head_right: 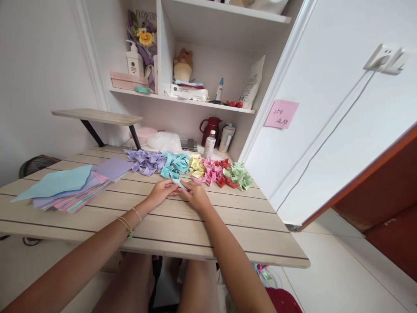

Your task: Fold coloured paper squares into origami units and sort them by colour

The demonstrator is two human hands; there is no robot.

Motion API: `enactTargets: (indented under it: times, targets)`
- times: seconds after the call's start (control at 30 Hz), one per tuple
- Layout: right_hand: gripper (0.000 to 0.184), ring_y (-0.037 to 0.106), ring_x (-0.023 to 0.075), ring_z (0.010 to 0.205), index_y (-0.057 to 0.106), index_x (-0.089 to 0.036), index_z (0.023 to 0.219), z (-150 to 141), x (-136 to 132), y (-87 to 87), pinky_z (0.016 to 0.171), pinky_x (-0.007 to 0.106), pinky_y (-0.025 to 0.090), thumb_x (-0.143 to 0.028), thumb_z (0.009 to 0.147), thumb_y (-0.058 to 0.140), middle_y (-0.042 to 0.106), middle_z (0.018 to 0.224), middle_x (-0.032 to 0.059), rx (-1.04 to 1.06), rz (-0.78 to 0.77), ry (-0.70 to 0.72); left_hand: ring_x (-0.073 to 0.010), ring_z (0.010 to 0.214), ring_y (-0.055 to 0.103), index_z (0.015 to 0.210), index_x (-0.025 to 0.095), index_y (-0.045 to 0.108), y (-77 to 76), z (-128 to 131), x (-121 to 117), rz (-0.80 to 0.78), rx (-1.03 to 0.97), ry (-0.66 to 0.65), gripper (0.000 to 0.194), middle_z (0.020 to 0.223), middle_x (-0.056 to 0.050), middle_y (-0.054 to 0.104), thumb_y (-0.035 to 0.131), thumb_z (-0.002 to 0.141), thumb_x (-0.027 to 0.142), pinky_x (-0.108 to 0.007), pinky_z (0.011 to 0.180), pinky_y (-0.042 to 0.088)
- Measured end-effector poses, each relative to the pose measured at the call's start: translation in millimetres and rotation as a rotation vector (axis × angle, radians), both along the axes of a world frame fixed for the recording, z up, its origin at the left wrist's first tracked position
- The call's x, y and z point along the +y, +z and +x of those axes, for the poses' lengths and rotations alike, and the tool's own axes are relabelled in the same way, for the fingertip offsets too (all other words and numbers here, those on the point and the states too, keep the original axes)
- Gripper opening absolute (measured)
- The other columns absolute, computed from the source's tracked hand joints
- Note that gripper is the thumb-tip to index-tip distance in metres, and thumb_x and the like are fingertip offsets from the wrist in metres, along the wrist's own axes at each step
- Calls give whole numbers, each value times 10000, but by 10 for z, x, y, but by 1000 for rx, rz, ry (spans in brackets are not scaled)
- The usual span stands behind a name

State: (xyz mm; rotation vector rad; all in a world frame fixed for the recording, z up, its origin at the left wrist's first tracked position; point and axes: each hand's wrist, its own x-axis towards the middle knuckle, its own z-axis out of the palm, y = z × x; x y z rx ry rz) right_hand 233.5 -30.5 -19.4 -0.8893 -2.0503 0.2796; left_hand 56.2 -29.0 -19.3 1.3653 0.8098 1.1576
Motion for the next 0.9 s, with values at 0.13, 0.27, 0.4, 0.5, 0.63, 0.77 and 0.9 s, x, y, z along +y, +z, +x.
enactTargets:
  times: [0.13, 0.27, 0.4, 0.5, 0.63, 0.77, 0.9]
  targets:
    - [354, 607, 179, 688, 608, -209, 1165, -9, -13, -1, 661, 298, 482, -338, 852, 504, 700, 882, 75, -35, -49, -23, -170, 721, 650, 862, 125, 642, -24, 9, 8, 77, 47, 14, 316, 764, -62, 693, 659, 702, 397, -319, 724, 528]
    - [355, 610, 167, 666, 594, -225, 1180, 0, -1, -8, 661, 296, 490, -320, 849, 505, 705, 886, 61, -22, -90, -69, -172, 710, 651, 862, 133, 631, -53, 4, 11, 142, 140, 46, 266, 778, -62, 687, 620, 737, 367, -310, 681, 536]
    - [373, 611, 156, 657, 563, -226, 1210, -5, 1, -9, 676, 292, 493, -305, 850, 502, 702, 840, 46, -24, -113, -57, -166, 711, 647, 883, 137, 624, -62, -1, 13, 175, 161, 58, 250, 771, -57, 678, 596, 751, 348, -301, 678, 536]
    - [399, 622, 157, 684, 527, -234, 1244, -14, -4, -9, 689, 289, 494, -289, 849, 501, 701, 841, 40, -37, -125, -50, -158, 710, 640, 923, 139, 623, -61, 0, 17, 189, 159, 52, 260, 768, -52, 676, 593, 749, 329, -290, 677, 532]
    - [414, 625, 160, 711, 516, -236, 1255, -14, -13, -4, 700, 283, 487, -274, 843, 502, 703, 888, 42, -80, -129, -35, -157, 702, 640, 935, 139, 629, -51, 8, 9, 200, 169, 54, 243, 765, -51, 680, 577, 750, 287, -278, 669, 525]
    - [428, 622, 159, 710, 496, -248, 1274, -21, -37, 14, 709, 278, 472, -260, 846, 490, 701, 936, 39, -160, -112, -32, -172, 730, 651, 972, 133, 627, -58, 12, 7, 235, 185, 90, 254, 776, -57, 689, 549, 744, 213, -283, 678, 520]
    - [407, 630, 179, 745, 506, -244, 1255, -80, -89, 39, 715, 281, 460, -249, 851, 466, 696, 938, 49, -220, -77, -112, -176, 703, 646, 1055, 131, 616, -99, 1, 26, 281, 296, 206, 349, 798, -65, 693, 547, 714, 155, -281, 647, 511]
